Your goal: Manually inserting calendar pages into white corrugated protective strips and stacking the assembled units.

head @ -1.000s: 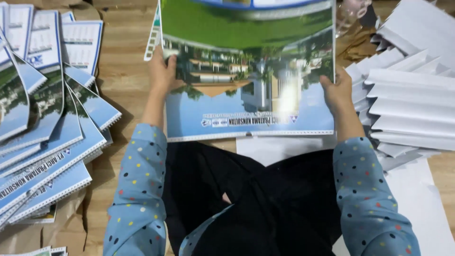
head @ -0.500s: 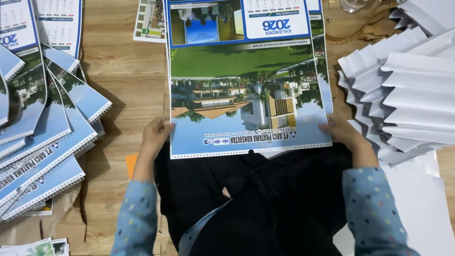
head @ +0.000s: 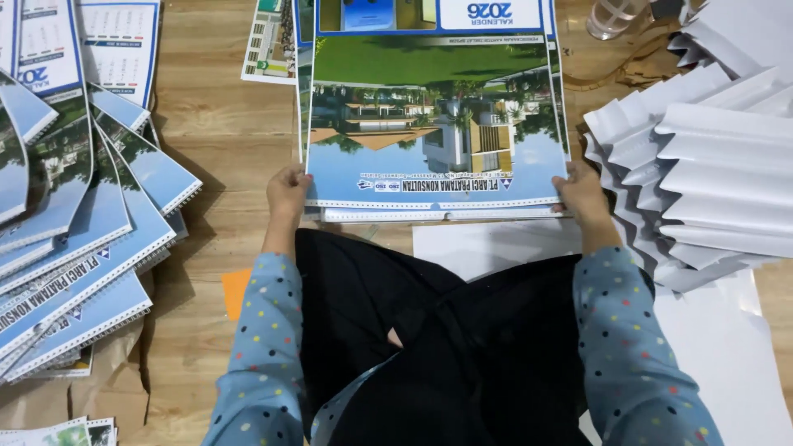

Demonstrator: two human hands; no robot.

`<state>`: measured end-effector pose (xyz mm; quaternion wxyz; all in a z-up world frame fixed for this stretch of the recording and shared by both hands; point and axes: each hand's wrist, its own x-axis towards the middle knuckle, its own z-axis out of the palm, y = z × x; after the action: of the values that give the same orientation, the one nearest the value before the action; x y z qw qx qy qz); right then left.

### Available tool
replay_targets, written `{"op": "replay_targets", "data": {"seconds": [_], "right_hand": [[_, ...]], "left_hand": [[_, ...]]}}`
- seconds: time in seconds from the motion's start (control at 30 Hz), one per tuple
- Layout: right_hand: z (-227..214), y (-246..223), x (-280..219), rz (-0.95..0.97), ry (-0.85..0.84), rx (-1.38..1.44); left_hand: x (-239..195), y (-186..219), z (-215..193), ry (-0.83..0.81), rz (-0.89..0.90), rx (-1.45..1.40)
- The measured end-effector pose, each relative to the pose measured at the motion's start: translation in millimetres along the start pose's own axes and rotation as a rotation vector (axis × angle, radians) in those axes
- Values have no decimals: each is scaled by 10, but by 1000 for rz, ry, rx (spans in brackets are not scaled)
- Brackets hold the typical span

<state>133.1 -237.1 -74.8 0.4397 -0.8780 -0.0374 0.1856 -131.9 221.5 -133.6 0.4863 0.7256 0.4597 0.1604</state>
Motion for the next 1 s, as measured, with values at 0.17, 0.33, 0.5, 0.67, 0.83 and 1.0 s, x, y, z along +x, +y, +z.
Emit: {"op": "replay_targets", "data": {"seconds": [0.17,0.33,0.5,0.67,0.83,1.0], "right_hand": [[33,143,-110,-2,-19,120],[33,211,-222,-42,-30,131],[111,396,-243,-75,3,78],[84,262,-395,-110,39,5],[94,134,-512,-125,30,-33],[122,273,-541,-149,174,-424]], "left_hand": [[-676,381,-174,6,-104,-40],[-937,447,-228,-51,-164,-75],[-1410,683,83,222,-253,-645],[-1845,765,489,249,-377,-917],[-1722,150,1271,21,-559,-973],[-1894,302,1600,-234,-605,-983]]}}
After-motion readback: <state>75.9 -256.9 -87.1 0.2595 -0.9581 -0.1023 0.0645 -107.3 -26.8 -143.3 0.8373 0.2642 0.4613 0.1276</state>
